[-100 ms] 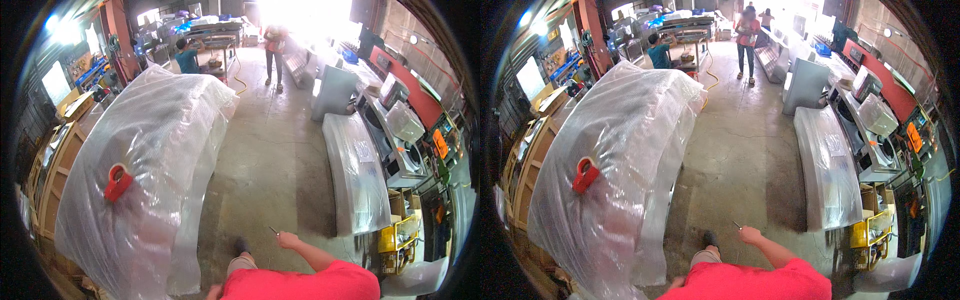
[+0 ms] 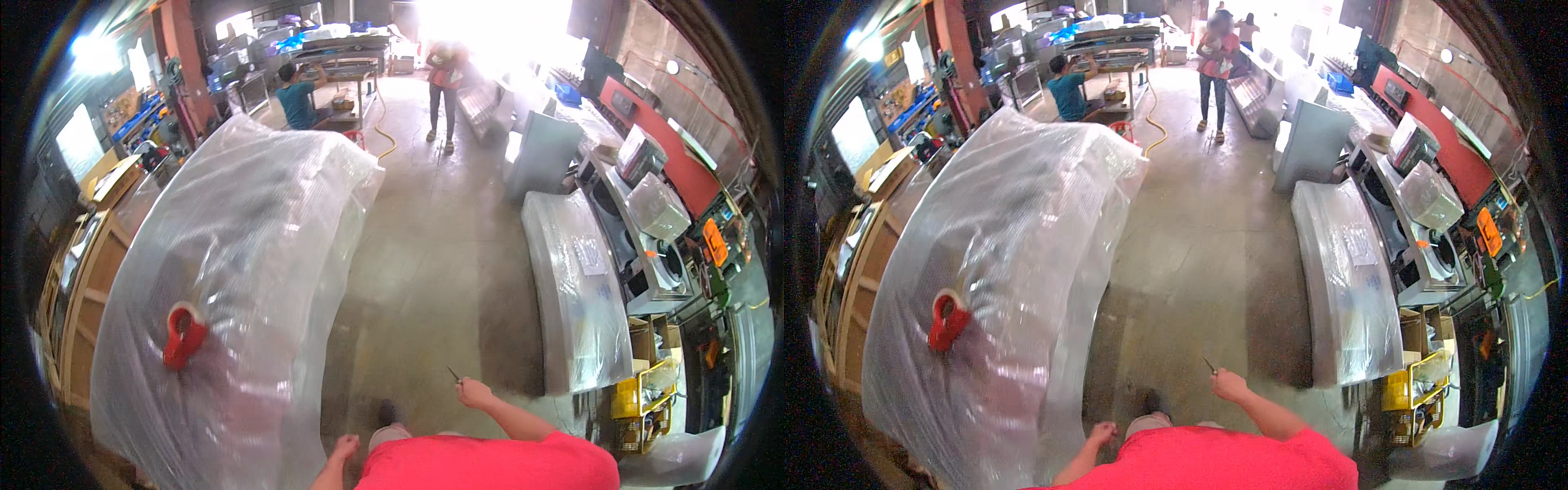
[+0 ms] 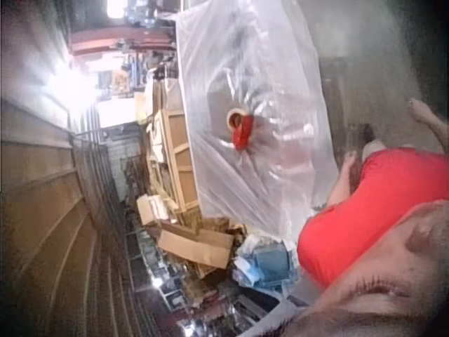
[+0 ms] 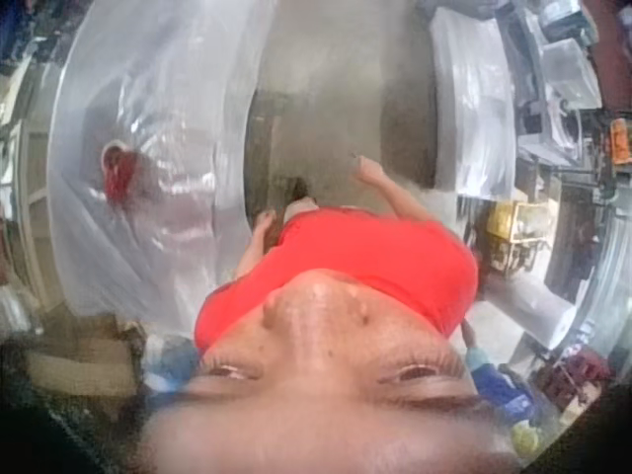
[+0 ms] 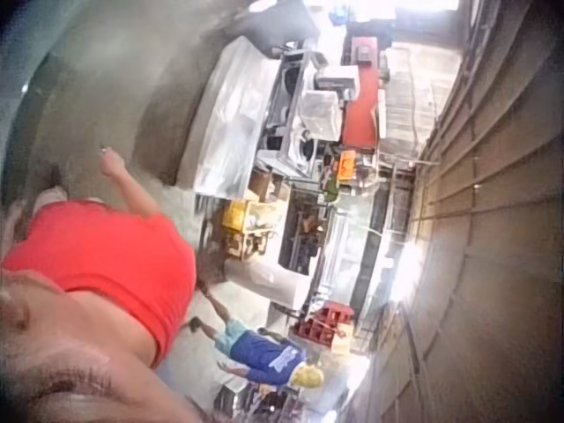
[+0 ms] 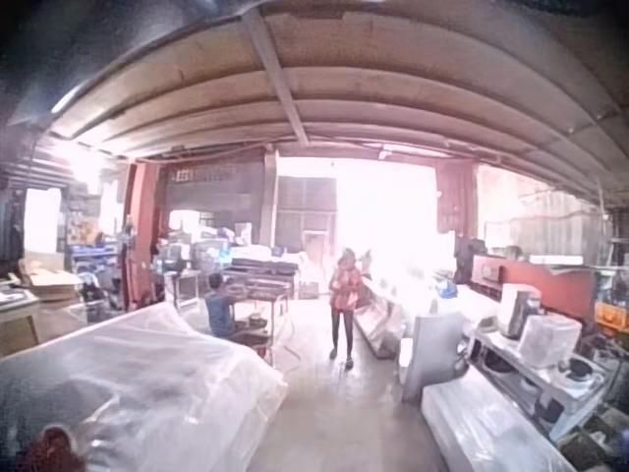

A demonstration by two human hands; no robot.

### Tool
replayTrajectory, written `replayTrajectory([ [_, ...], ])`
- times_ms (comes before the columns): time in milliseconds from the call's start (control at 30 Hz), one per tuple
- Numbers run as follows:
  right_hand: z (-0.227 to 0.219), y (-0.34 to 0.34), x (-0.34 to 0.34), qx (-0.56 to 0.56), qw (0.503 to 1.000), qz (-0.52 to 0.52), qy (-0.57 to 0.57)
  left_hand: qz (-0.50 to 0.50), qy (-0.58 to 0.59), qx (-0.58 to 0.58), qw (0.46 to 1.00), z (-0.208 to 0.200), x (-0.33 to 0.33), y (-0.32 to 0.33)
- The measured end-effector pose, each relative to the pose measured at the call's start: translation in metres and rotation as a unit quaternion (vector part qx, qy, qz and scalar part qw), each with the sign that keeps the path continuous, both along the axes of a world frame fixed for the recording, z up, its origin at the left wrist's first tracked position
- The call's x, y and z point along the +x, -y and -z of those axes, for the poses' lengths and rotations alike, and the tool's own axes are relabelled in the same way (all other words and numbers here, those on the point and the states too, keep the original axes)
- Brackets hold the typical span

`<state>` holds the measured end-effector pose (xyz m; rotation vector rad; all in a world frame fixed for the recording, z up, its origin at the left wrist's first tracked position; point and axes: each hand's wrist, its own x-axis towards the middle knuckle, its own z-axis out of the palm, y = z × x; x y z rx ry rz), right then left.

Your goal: The person wraps a large upholstered item with bubble wrap and secures it with packing tape using a handheld dispenser. The person then moves to a wooden crate and writes on a document with a pen.

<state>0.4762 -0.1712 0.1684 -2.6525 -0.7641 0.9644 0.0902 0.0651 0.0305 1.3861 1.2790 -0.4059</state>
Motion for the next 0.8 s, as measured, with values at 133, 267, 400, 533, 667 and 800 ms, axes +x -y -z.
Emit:
replayTrajectory([
  [133,-0.035,-0.055,0.065,0.247,0.953,0.169,-0.052,0.041,0.162,-0.116,0.979,-0.076,0.214,-0.103],
  [267,-0.060,-0.143,0.126,0.443,0.852,0.234,-0.152,0.087,0.338,-0.155,0.924,-0.156,0.415,-0.129],
  [400,-0.087,-0.223,0.222,0.491,0.789,0.221,-0.296,-0.005,0.454,-0.188,0.871,-0.217,0.561,-0.166],
  [533,-0.110,-0.291,0.321,0.441,0.813,0.144,-0.352,0.009,0.454,-0.111,0.884,-0.243,0.649,-0.228],
  [667,-0.129,-0.363,0.431,0.349,0.892,-0.004,-0.288,0.004,0.501,-0.040,0.865,-0.248,0.716,-0.292],
  [800,-0.132,-0.436,0.545,0.320,0.919,-0.106,-0.206,0.169,0.410,0.167,0.880,-0.286,0.801,-0.418],
])
